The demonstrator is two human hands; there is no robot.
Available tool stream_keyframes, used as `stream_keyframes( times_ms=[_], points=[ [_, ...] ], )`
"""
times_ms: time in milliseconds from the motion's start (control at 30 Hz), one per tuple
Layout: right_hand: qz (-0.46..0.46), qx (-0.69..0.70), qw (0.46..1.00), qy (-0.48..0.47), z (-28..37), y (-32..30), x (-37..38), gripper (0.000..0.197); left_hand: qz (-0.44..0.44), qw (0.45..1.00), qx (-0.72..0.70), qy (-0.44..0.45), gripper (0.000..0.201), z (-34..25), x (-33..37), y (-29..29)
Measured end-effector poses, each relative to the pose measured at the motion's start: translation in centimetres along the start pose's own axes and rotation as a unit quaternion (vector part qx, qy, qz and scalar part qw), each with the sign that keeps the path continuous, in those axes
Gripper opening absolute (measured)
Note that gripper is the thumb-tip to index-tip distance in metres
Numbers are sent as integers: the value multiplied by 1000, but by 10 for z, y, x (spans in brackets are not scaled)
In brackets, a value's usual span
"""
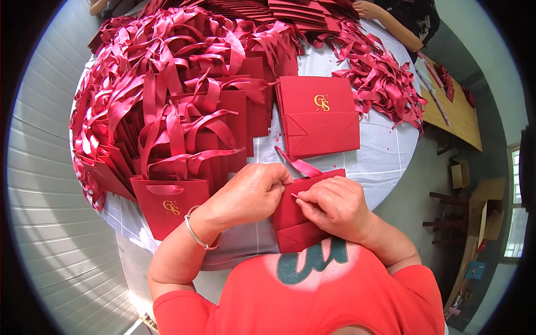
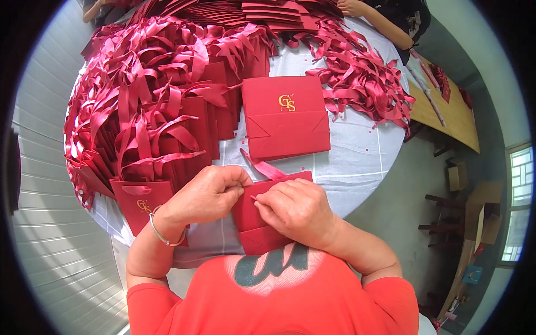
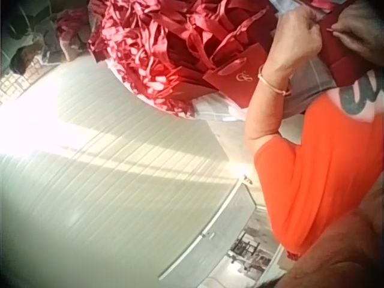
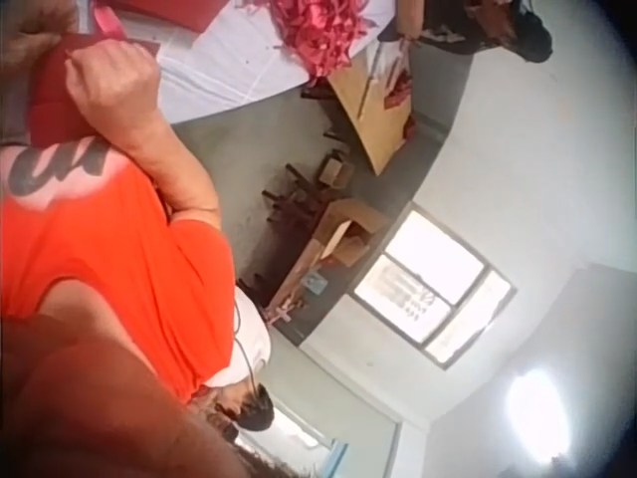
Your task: The person ties red ribbons onto small red gift bags by hand.
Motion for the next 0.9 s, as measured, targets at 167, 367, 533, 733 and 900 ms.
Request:
stream_keyframes(
  times_ms=[167,367,533,733,900],
  points=[
    [-6,-16,1000,5,4,3,3,16,-18,1000,-3,21,18,1,-2,1],
    [15,-41,998,41,12,2,7,19,-22,999,25,26,19,-3,-3,0],
    [85,-134,986,56,25,2,14,18,-35,998,40,38,18,-5,-3,0],
    [183,-159,967,82,26,1,26,16,-35,998,14,50,19,0,-3,3],
    [146,52,976,151,2,-5,36,20,-24,999,5,29,19,-10,-5,0]
  ],
)
Point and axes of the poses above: each hand's wrist, its own x-axis towards the middle knuckle, its own y-axis out of the palm, z = x × y, the point moved 1 cm from there along x, towards the middle knuckle, and after that the axes turned 1 degree about -x, right-handed, at the moved point
